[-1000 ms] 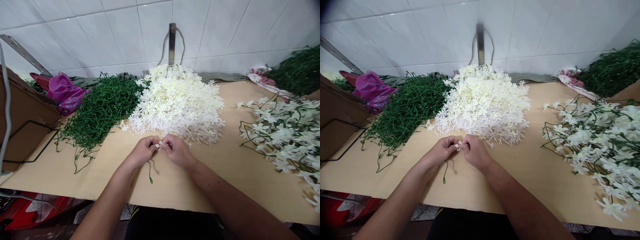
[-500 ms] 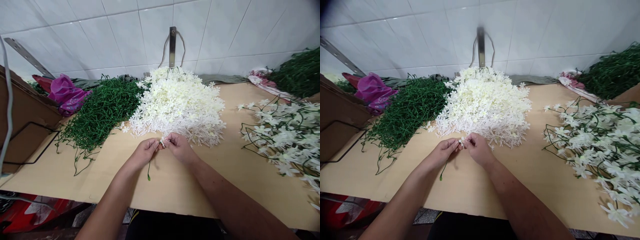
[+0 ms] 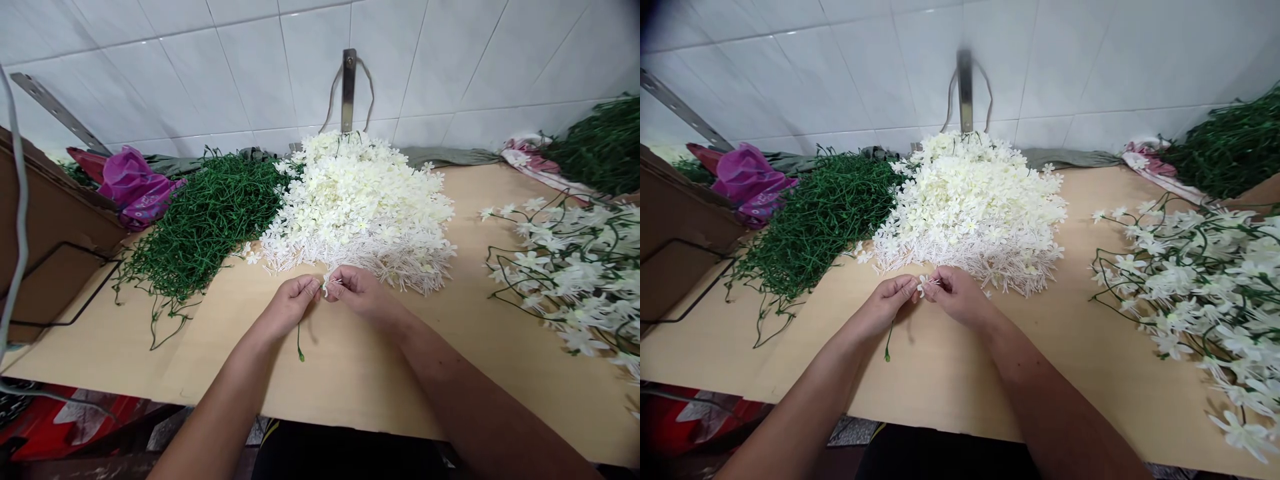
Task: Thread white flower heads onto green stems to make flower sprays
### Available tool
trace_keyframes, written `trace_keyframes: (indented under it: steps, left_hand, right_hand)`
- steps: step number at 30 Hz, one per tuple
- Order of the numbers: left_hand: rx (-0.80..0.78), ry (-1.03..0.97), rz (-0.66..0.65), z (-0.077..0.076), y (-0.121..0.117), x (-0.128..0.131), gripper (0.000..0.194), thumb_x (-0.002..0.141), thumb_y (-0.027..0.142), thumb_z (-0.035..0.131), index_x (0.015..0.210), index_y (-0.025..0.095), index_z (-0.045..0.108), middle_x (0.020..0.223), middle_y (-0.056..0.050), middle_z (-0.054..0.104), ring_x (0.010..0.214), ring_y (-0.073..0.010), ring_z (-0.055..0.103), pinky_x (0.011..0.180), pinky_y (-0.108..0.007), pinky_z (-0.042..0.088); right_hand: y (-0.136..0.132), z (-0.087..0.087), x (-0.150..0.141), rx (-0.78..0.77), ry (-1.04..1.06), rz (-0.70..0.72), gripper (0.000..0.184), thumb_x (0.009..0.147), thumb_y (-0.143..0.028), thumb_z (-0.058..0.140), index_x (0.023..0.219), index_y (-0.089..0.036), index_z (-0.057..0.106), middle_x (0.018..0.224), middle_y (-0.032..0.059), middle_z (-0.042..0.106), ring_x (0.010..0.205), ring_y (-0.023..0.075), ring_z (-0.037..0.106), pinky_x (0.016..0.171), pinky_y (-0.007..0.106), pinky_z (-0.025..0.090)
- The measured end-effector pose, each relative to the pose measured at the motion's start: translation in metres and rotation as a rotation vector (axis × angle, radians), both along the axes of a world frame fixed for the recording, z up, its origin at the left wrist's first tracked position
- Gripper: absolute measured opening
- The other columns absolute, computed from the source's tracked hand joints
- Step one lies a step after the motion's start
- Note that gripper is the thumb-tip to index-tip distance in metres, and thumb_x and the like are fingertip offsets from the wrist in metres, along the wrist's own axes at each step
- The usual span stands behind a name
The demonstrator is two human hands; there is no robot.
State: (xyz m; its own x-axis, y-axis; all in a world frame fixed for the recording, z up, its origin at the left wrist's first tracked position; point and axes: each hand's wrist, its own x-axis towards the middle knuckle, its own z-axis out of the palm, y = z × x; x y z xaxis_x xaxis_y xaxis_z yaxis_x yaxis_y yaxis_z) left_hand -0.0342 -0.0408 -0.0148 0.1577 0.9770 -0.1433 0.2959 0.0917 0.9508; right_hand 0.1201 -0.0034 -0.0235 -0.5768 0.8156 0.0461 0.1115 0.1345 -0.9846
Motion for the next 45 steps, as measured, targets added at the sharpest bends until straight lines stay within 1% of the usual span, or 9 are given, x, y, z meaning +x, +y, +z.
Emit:
trace_keyframes:
  steps: [5, 7, 12, 21, 29, 33, 37, 42, 45]
  left_hand:
    - [0.001, 0.011, -0.015, 0.000, 0.000, -0.001, 0.032, 0.078, 0.043, 0.040, 0.058, 0.017, 0.042, 0.050, 0.005, 0.029, 0.047, -0.0080, 0.025, 0.047, -0.023, 0.020]
    - [0.003, 0.020, -0.026, -0.001, 0.000, -0.002, 0.032, 0.078, 0.042, 0.040, 0.059, 0.017, 0.042, 0.050, 0.005, 0.030, 0.047, -0.0080, 0.025, 0.047, -0.023, 0.020]
    - [0.002, 0.007, -0.074, -0.001, 0.001, -0.002, 0.030, 0.078, 0.040, 0.042, 0.059, 0.016, 0.042, 0.052, 0.005, 0.032, 0.049, -0.0079, 0.027, 0.049, -0.022, 0.021]
    - [-0.024, -0.069, -0.109, -0.003, 0.000, -0.001, 0.031, 0.079, 0.042, 0.040, 0.062, 0.016, 0.042, 0.053, 0.006, 0.031, 0.049, -0.0076, 0.025, 0.049, -0.022, 0.021]
    - [0.044, -0.056, -0.044, -0.004, 0.000, 0.005, 0.033, 0.077, 0.043, 0.041, 0.057, 0.017, 0.040, 0.053, 0.004, 0.035, 0.052, -0.0089, 0.030, 0.052, -0.023, 0.026]
    - [0.050, -0.047, -0.011, -0.005, 0.001, 0.007, 0.034, 0.075, 0.045, 0.042, 0.055, 0.017, 0.039, 0.052, 0.004, 0.035, 0.052, -0.0094, 0.032, 0.052, -0.023, 0.028]
    - [0.047, -0.052, -0.024, -0.004, 0.002, 0.008, 0.034, 0.074, 0.045, 0.042, 0.054, 0.018, 0.037, 0.052, 0.005, 0.032, 0.051, -0.0088, 0.030, 0.052, -0.023, 0.027]
    - [0.044, -0.035, -0.071, -0.002, 0.000, 0.007, 0.031, 0.077, 0.039, 0.040, 0.054, 0.017, 0.035, 0.052, 0.005, 0.031, 0.052, -0.0084, 0.029, 0.052, -0.022, 0.027]
    - [0.037, -0.030, -0.089, -0.001, -0.001, 0.006, 0.031, 0.076, 0.039, 0.041, 0.054, 0.017, 0.036, 0.052, 0.004, 0.032, 0.052, -0.0083, 0.029, 0.051, -0.022, 0.027]
  right_hand:
    - [0.000, 0.004, 0.002, -0.182, 0.074, 0.068, 0.017, 0.074, -0.031, 0.053, 0.075, -0.016, 0.046, 0.061, -0.0017, 0.051, 0.058, 0.0087, 0.051, 0.060, 0.026, 0.044]
    - [0.001, 0.003, 0.003, -0.207, 0.120, 0.090, 0.020, 0.073, -0.033, 0.054, 0.076, -0.016, 0.046, 0.060, -0.0028, 0.050, 0.056, 0.0078, 0.049, 0.057, 0.024, 0.045]
    - [0.002, 0.002, 0.005, -0.154, 0.125, 0.105, 0.021, 0.073, -0.035, 0.055, 0.070, -0.016, 0.046, 0.054, -0.0048, 0.046, 0.048, 0.0061, 0.045, 0.050, 0.022, 0.041]
    - [0.004, 0.004, 0.009, -0.150, 0.129, 0.160, 0.024, 0.073, -0.038, 0.053, 0.069, -0.015, 0.047, 0.054, -0.0038, 0.047, 0.048, 0.0068, 0.047, 0.050, 0.022, 0.040]
    - [-0.003, -0.010, -0.004, -0.091, 0.178, 0.032, 0.015, 0.073, -0.028, 0.052, 0.066, -0.017, 0.044, 0.050, -0.0045, 0.046, 0.047, 0.0071, 0.045, 0.048, 0.022, 0.040]
    - [-0.006, -0.015, -0.004, -0.005, 0.093, 0.024, 0.012, 0.076, -0.024, 0.048, 0.067, -0.017, 0.045, 0.053, -0.0033, 0.047, 0.048, 0.0073, 0.045, 0.047, 0.021, 0.037]
    - [-0.008, -0.013, -0.003, 0.076, -0.025, -0.033, 0.011, 0.077, -0.024, 0.046, 0.067, -0.018, 0.046, 0.055, -0.0029, 0.047, 0.049, 0.0074, 0.044, 0.047, 0.021, 0.033]
    - [-0.011, -0.005, -0.004, 0.083, -0.087, -0.047, 0.014, 0.075, -0.022, 0.046, 0.062, -0.017, 0.045, 0.051, -0.0037, 0.044, 0.047, 0.0070, 0.038, 0.045, 0.020, 0.028]
    - [-0.012, -0.004, -0.004, 0.066, -0.084, -0.035, 0.015, 0.074, -0.023, 0.047, 0.061, -0.017, 0.044, 0.051, -0.0038, 0.044, 0.047, 0.0069, 0.037, 0.045, 0.020, 0.027]
